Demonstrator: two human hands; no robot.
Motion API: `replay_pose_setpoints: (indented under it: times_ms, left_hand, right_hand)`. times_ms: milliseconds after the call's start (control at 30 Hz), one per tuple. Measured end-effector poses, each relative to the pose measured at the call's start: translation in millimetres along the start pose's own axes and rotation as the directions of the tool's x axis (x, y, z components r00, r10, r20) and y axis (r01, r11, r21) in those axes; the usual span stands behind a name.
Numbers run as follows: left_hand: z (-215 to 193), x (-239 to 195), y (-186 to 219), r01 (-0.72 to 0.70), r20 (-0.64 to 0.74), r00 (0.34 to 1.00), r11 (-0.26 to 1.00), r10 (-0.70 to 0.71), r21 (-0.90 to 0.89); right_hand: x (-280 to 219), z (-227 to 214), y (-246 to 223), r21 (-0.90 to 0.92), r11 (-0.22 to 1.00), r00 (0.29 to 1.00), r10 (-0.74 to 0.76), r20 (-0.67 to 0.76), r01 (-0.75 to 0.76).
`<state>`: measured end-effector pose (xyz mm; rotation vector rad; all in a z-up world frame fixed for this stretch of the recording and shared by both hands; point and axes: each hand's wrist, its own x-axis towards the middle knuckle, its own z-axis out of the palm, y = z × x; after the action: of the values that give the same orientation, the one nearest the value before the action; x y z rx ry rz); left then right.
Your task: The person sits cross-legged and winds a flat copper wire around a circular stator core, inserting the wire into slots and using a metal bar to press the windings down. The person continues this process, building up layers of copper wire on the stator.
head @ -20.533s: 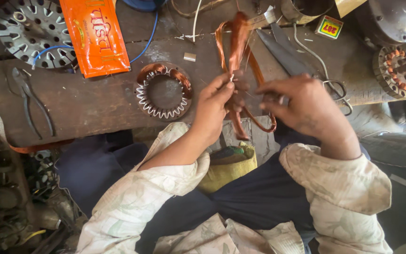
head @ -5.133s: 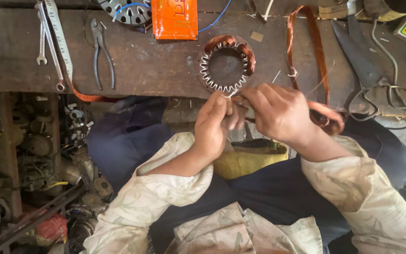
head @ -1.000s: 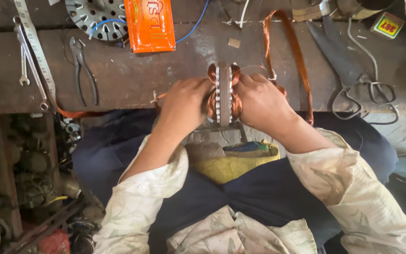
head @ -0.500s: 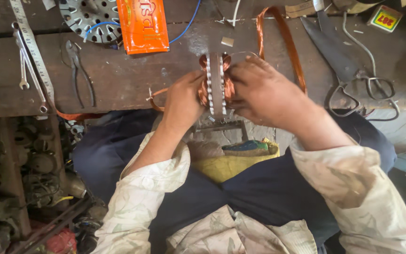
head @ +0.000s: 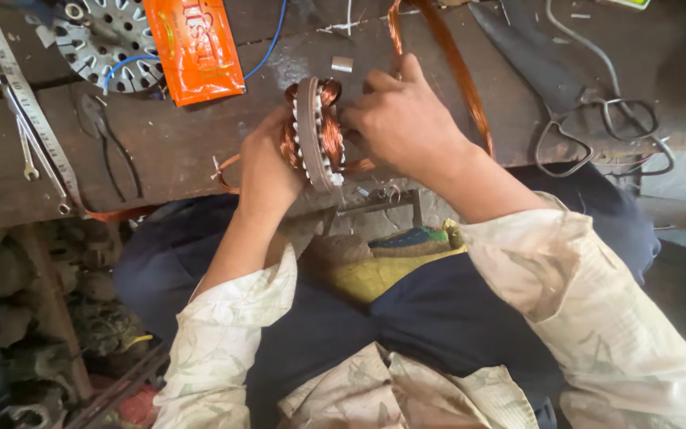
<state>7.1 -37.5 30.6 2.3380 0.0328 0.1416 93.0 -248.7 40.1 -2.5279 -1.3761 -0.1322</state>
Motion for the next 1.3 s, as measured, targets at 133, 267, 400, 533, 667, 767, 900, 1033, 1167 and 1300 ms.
replay_pose_setpoints:
  times_ms: [133,267,400,533,667,767,900,1033,1167,1300]
  left_hand:
    - [-7.9,1.4,3.3,-0.136,-0.019,0.990,0.988,0.138,0.067]
    - [-10.3,4.7,8.2,-0.104,0.018,0.995,0.993,0.103,0.055]
    - [-10.5,4.4,9.3,-0.152,0.010,0.988,0.987,0.152,0.045]
    - [-10.0,3.1,6.7,-0.134,-0.018,0.991,0.988,0.136,0.074]
    - [-7.7,5.6,4.2,-0.080,-0.010,0.997,0.995,0.081,0.059]
    - [-7.9,7.4,3.4,-0.064,0.008,0.998,0.997,0.064,0.052]
    - [-10.0,9.7,5.2,-0.157,-0.013,0.987,0.987,0.157,0.032]
    - [-12.5,8.4,5.8,-0.147,0.020,0.989,0.984,0.146,0.100]
    - [-12.7,8.6,5.7,-0.129,0.040,0.991,0.986,0.126,0.105]
    - [-14.3,8.8,3.2,-0.109,0.056,0.993,0.990,0.104,0.091]
  right_hand:
    - [-2.9,15.4,-0.8,0.030,0.999,0.995,0.048,-0.092,-0.045]
    - [-2.9,18.0,2.6,0.029,0.997,0.997,0.074,-0.022,-0.074]
    - [-2.9,18.4,-1.3,0.022,0.995,0.993,0.096,-0.065,-0.095]
    - [-3.8,17.9,-5.3,-0.029,0.998,0.993,0.043,-0.114,-0.047]
    - [-2.6,18.3,-4.8,0.023,0.999,0.996,0.038,-0.077,-0.036]
    - [-1.5,19.9,-4.1,0.004,0.999,0.999,0.035,-0.028,-0.034]
    - [0.1,19.6,-2.6,0.045,0.997,0.997,0.065,-0.048,-0.062]
    - [0.7,20.9,-0.5,0.100,0.992,0.993,0.088,-0.084,-0.079]
    - [2.6,28.0,-4.0,0.064,0.991,0.987,0.121,-0.110,-0.114]
    - [0.6,34.1,-13.6,0.027,0.990,0.977,0.144,-0.160,-0.142]
